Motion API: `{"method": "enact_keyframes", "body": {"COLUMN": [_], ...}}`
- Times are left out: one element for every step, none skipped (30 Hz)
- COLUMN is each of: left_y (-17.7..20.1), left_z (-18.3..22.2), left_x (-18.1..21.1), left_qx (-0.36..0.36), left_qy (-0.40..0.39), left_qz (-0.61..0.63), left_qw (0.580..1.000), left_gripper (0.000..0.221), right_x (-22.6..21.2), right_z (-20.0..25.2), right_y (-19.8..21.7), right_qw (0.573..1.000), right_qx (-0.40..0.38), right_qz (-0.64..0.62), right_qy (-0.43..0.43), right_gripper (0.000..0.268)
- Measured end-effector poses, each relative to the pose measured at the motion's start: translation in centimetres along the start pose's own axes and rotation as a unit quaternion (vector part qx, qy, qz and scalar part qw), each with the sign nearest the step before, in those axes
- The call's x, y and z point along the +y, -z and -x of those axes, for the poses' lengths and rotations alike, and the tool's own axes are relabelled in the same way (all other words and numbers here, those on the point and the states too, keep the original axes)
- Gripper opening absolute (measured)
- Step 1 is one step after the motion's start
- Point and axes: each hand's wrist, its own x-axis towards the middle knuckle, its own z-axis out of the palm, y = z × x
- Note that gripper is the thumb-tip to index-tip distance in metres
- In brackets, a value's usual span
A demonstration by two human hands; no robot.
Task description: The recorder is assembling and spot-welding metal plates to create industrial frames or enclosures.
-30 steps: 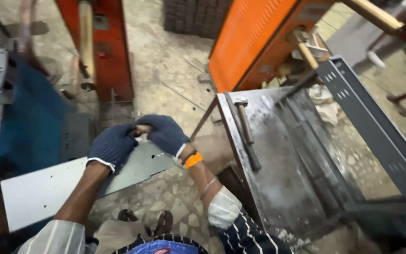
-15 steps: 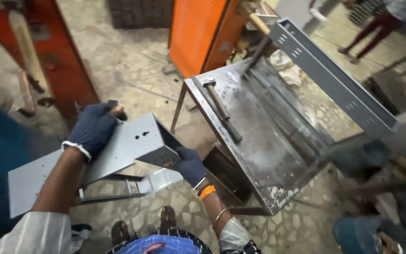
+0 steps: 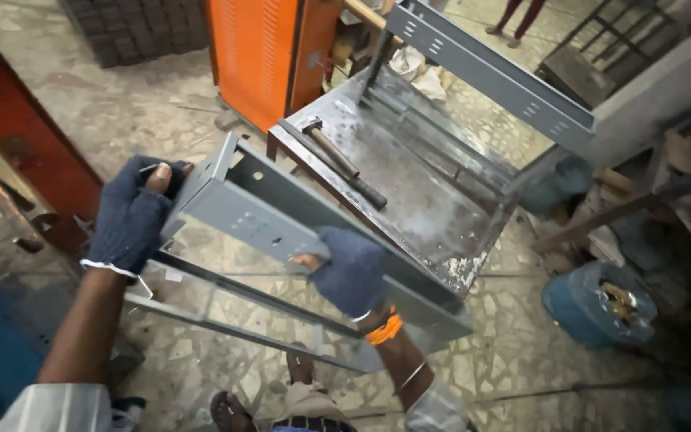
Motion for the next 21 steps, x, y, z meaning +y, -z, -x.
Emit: {"method": "enact_keyframes", "body": {"left_y": [-0.5,-1.1,-1.7,-2.2,-2.7,-3.3,-3.6,-3.9,-4.3,-4.9,-5.4,-5.9,-6.4,-7.0,-7.4,-8.1,-8.8,-9.5,-10.2,-10.9,-11.7], "left_z": [0.2,0.5,0.5,0.6,0.8,1.0,1.2,1.3,0.9,0.5,0.6,0.6,0.6,0.6,0.4,0.1,-0.4,-0.9,-1.6,-2.2,-2.6], "left_x": [-0.4,-0.8,-1.2,-1.1,-1.0,-0.9,-1.0,-1.2,-1.3,-1.9,-2.6,-3.4,-3.1,-2.9,-2.6,-2.8,-3.1,-3.3,-3.5,-3.6,-3.8], "left_qx": [-0.006,0.000,0.008,0.004,0.012,0.019,0.017,0.010,0.006,0.006,0.010,0.014,0.018,-0.002,-0.019,-0.012,-0.015,-0.018,-0.011,-0.013,-0.016], "left_qy": [-0.002,-0.003,-0.003,-0.006,0.006,0.018,0.018,0.014,0.005,0.001,0.030,0.059,0.061,0.093,0.123,0.123,0.137,0.151,0.152,0.176,0.204], "left_qz": [0.002,0.045,0.089,0.091,0.117,0.144,0.144,0.140,0.138,0.139,0.118,0.097,0.097,0.178,0.255,0.255,0.250,0.245,0.245,0.240,0.236], "left_qw": [1.000,0.999,0.996,0.996,0.993,0.989,0.989,0.990,0.990,0.990,0.992,0.993,0.993,0.980,0.959,0.959,0.959,0.958,0.958,0.954,0.950], "left_gripper": [0.029,0.030,0.032,0.032,0.032,0.033,0.033,0.032,0.032,0.032,0.033,0.035,0.035,0.035,0.036,0.036,0.037,0.039,0.039,0.040,0.040], "right_x": [-0.1,-0.2,-0.1,0.1,0.3,0.6,1.3,2.1,3.1,4.4,5.7,7.1,9.2,11.5,13.7,15.6,17.4,19.4,20.9,22.4,23.9], "right_z": [-0.6,-1.3,-2.2,-3.1,-4.0,-4.9,-6.0,-7.0,-8.4,-9.7,-10.7,-11.8,-12.7,-13.7,-15.0,-16.0,-17.1,-18.3,-19.5,-20.6,-21.5], "right_y": [0.9,1.8,2.7,3.7,4.7,5.7,6.5,7.4,8.2,8.6,8.8,9.1,8.9,8.8,8.5,8.4,8.3,8.1,8.0,7.9,7.7], "right_qw": [1.000,0.999,0.995,0.995,0.993,0.991,0.991,0.986,0.980,0.980,0.972,0.961,0.961,0.959,0.957,0.957,0.952,0.945,0.945,0.941,0.936], "right_qx": [0.003,0.006,0.008,0.011,-0.004,-0.018,-0.017,-0.034,-0.048,-0.045,-0.074,-0.103,-0.106,-0.096,-0.085,-0.086,-0.099,-0.112,-0.114,-0.122,-0.131], "right_qz": [0.005,0.041,0.076,0.080,0.101,0.122,0.124,0.146,0.169,0.171,0.211,0.250,0.249,0.254,0.256,0.252,0.271,0.289,0.285,0.301,0.316], "right_qy": [-0.004,0.025,0.056,0.054,0.054,0.054,0.052,0.071,0.093,0.095,0.073,0.051,0.054,0.079,0.106,0.111,0.107,0.102,0.108,0.096,0.085], "right_gripper": [0.043,0.043,0.043,0.043,0.043,0.043,0.043,0.041,0.040,0.040,0.042,0.044,0.044,0.040,0.037,0.037,0.036,0.036,0.036,0.039,0.043]}}
